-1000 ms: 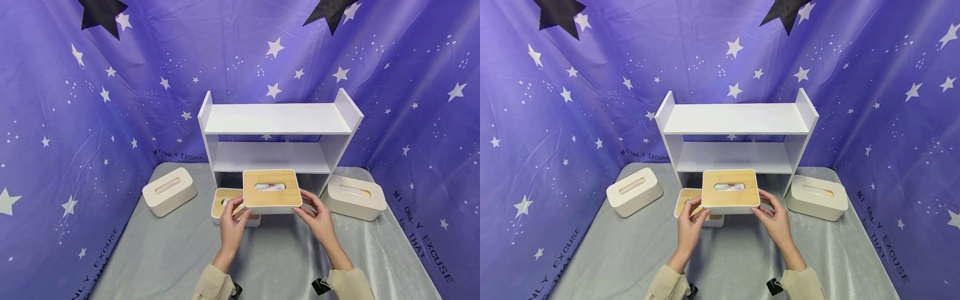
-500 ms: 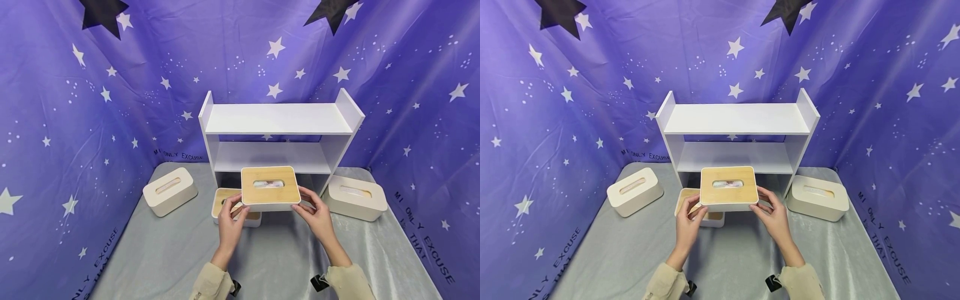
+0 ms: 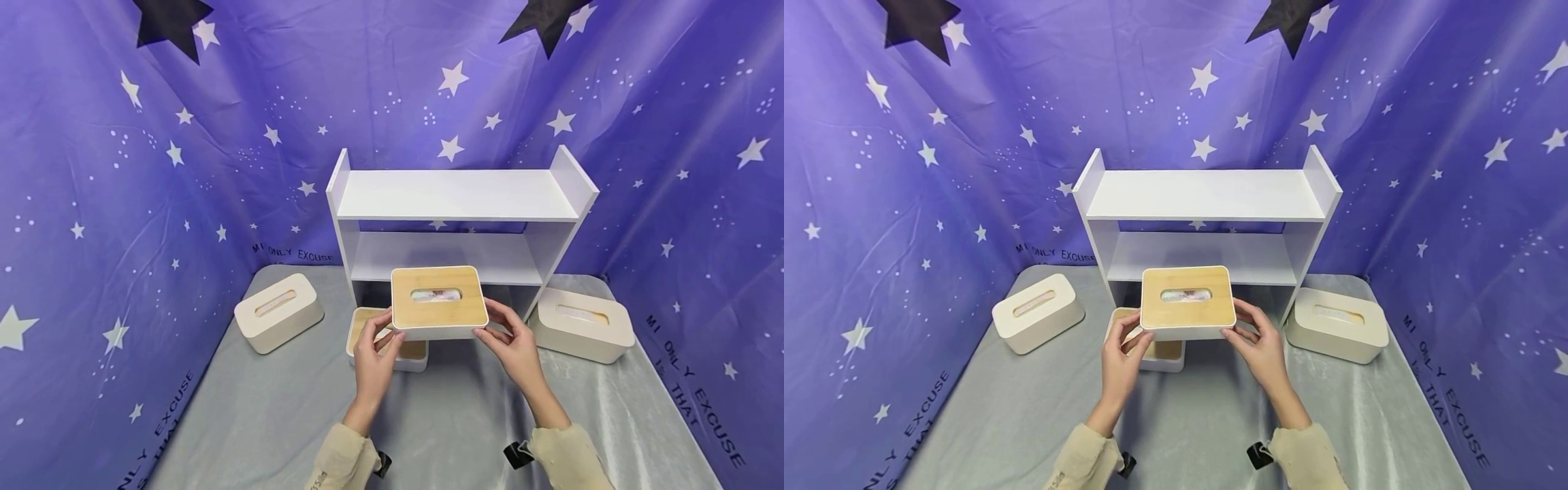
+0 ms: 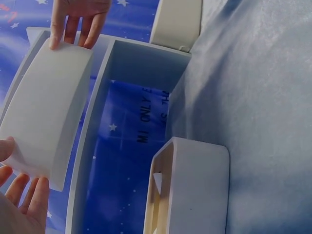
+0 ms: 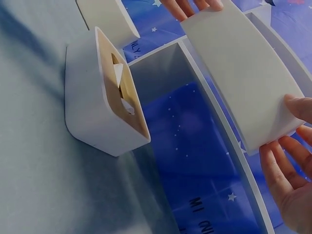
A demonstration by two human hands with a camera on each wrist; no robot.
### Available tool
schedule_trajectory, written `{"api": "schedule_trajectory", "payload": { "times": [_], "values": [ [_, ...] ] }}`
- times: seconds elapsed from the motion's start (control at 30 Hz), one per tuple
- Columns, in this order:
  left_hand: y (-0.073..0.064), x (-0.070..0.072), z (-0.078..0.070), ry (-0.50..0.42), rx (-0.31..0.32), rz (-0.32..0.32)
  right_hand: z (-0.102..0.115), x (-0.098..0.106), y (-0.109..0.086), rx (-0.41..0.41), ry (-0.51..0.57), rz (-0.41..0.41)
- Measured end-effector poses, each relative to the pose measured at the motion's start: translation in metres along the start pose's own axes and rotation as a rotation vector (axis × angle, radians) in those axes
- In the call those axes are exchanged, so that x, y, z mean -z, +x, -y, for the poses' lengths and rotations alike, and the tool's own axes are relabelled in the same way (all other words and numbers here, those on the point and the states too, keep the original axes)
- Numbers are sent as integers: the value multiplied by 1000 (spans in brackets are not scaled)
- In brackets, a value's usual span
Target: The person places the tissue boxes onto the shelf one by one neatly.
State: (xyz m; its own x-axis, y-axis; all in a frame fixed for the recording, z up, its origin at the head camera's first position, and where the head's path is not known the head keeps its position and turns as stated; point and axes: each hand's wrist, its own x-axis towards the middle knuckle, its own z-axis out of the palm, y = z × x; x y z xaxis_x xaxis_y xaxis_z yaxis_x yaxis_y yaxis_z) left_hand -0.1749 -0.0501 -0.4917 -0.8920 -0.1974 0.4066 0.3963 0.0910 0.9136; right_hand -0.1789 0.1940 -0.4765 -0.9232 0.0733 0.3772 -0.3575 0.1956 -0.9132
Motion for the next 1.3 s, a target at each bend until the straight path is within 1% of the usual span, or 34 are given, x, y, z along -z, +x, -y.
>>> {"api": "schedule_trajectory", "payload": {
  "times": [0.33,0.43,0.6,0.7,0.87,1.0,1.13,1.3],
  "values": [
    [10,3,3,-3,-29,6,3,-5,11,24,13,17],
    [13,3,3,0,-11,-1,3,-6,14,31,10,29],
    [18,2,1,29,37,-17,3,-8,19,25,-1,35],
    [20,2,-7,45,47,-13,3,-9,21,20,-12,35],
    [21,5,-30,43,41,4,2,-11,26,5,-30,36],
    [23,7,-35,46,36,4,1,-12,29,2,-40,42],
    [27,7,-29,50,60,6,2,-14,32,-4,-27,37],
    [33,7,-8,44,85,-4,2,-17,36,-7,-11,36]
  ]
}}
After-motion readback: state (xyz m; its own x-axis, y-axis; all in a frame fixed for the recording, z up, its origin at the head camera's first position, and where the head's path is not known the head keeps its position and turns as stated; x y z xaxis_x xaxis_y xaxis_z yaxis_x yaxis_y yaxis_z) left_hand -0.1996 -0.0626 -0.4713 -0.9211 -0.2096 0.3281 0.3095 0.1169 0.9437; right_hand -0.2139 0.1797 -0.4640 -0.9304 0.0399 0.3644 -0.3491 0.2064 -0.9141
